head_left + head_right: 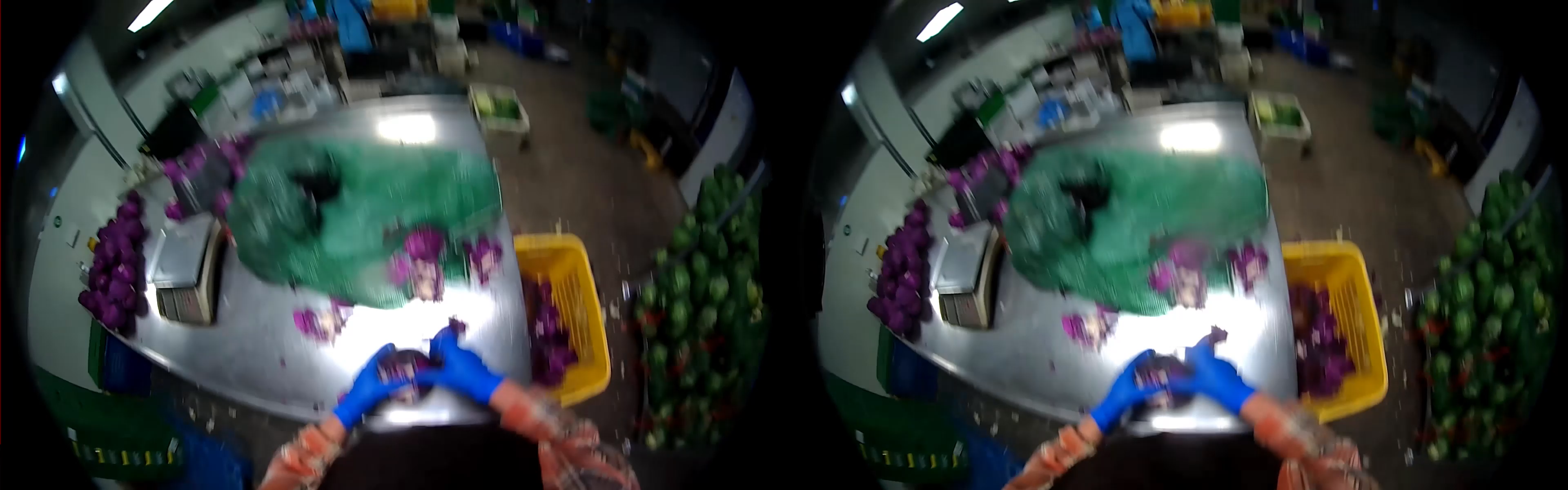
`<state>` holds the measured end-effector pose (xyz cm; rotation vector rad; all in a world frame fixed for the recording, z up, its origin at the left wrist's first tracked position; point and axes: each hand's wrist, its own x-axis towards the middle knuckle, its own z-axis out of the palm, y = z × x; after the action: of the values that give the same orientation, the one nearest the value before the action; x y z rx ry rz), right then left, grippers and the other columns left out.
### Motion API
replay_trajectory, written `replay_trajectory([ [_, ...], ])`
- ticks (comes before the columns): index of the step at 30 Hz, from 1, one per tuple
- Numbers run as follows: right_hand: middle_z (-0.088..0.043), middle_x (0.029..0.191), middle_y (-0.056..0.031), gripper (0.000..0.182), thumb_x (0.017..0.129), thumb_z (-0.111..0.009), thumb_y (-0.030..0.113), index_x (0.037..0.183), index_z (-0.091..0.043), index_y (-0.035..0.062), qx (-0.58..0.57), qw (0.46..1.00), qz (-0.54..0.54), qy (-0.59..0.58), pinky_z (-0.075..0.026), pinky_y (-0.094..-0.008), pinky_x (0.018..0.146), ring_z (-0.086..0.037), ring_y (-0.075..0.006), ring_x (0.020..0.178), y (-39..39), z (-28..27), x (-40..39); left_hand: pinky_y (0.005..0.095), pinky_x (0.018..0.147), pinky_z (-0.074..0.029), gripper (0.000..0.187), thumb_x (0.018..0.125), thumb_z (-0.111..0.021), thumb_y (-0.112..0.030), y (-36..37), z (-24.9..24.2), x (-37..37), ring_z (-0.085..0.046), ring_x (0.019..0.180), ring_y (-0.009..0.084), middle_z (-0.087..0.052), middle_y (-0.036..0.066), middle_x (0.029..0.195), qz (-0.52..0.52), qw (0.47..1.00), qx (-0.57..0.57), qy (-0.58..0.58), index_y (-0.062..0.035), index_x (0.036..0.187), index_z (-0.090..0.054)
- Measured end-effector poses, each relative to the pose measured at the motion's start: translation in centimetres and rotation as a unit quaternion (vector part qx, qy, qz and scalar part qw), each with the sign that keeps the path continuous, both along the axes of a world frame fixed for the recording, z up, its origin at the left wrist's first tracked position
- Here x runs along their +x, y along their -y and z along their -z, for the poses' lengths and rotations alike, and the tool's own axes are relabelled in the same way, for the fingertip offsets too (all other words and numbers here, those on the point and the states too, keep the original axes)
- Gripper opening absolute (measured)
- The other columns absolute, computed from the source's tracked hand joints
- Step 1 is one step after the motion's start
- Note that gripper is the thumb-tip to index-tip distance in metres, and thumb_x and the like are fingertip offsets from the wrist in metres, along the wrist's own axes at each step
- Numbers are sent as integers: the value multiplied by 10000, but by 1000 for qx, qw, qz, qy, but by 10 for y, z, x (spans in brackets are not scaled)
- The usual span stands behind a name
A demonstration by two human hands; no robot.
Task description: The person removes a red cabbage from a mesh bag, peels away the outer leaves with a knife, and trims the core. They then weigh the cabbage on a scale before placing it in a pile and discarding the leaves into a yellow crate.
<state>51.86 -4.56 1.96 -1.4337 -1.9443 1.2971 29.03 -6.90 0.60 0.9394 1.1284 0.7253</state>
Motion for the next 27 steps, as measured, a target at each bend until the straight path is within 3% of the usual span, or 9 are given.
replay_trajectory([
  [2, -571, 1009, -161, 572, 833, -645, 495, 1201, -558, 65, 0, 994, -111, 17, -473, -357, 813, -599, -299, 924, -3, -43, -9, 379, 1102, -295, 989, 708, -825, -281, -10, 13, -10, -377, 1315, 263, -392, 164, 1420, 114, 981, 133, -85, -1, 1452, -236],
  [7, -645, 933, -178, 329, 894, -554, 351, 1079, -608, 84, 61, 990, -125, 13, -510, -393, 737, -633, -361, 824, 0, -7, 4, 348, 1127, -241, 1032, 703, -829, -290, -10, -9, 0, -294, 1371, 243, -282, 156, 1495, 185, 961, 201, -47, -26, 1473, -195],
  [10, -650, 873, -178, 299, 878, -565, 329, 1021, -627, 74, 20, 998, -16, -58, -521, -382, 682, -644, -334, 750, 1, 19, 12, 352, 1121, -257, 1073, 691, -838, -287, -8, -9, -3, -291, 1373, 235, -271, 141, 1506, 208, 950, 220, -79, -49, 1487, -160],
  [13, -628, 774, -96, 256, 869, -624, 267, 960, -615, 28, -169, 971, 154, -67, -508, -323, 632, -605, -152, 666, -11, 53, 35, 356, 1120, -264, 1064, 697, -834, -297, 1, -21, -4, -302, 1367, 235, -275, 140, 1502, 175, 966, 189, -34, -48, 1486, -166],
  [16, -612, 686, -81, 195, 847, -607, 222, 876, -615, 29, -50, 975, 217, 1, -475, -298, 480, -588, -156, 570, -13, 89, 63, 374, 1119, -269, 1049, 705, -828, -310, 11, -11, -17, -321, 1353, 258, -282, 157, 1492, 183, 947, 240, -110, -50, 1484, -175],
  [19, -608, 661, -91, 188, 836, -599, 219, 828, -608, 31, -136, 945, 296, -21, -484, -314, 507, -594, -177, 565, -12, 70, 70, 395, 1121, -266, 1018, 715, -820, -319, 27, -20, -31, -335, 1339, 282, -309, 170, 1469, 128, 963, 212, -104, -45, 1476, -201],
  [23, -633, 794, -98, 237, 881, -608, 291, 917, -603, 58, -30, 956, 280, -78, -499, -307, 613, -597, -141, 691, -5, 42, 53, 416, 1080, -319, 871, 749, -761, -399, 18, -57, -7, -395, 1298, 347, -373, 214, 1405, 195, 787, 434, -393, -106, 1445, -328],
  [25, -630, 875, -57, 370, 914, -568, 343, 1209, -582, 121, -163, 970, 158, -84, -487, -279, 647, -588, -145, 749, 10, 15, 26, 418, 1046, -356, 712, 792, -701, -419, 17, -35, -11, -437, 1261, 352, -446, 214, 1354, 175, 831, 397, -349, -121, 1383, -440],
  [27, -588, 825, -28, 508, 932, -543, 350, 1402, -424, 196, -260, 952, 66, -149, -455, -245, 480, -528, -107, 553, 24, 3, 3, 425, 1037, -365, 674, 820, -657, -449, 17, -20, -15, -461, 1239, 344, -500, 201, 1308, 89, 862, 379, -325, -99, 1363, -462],
])
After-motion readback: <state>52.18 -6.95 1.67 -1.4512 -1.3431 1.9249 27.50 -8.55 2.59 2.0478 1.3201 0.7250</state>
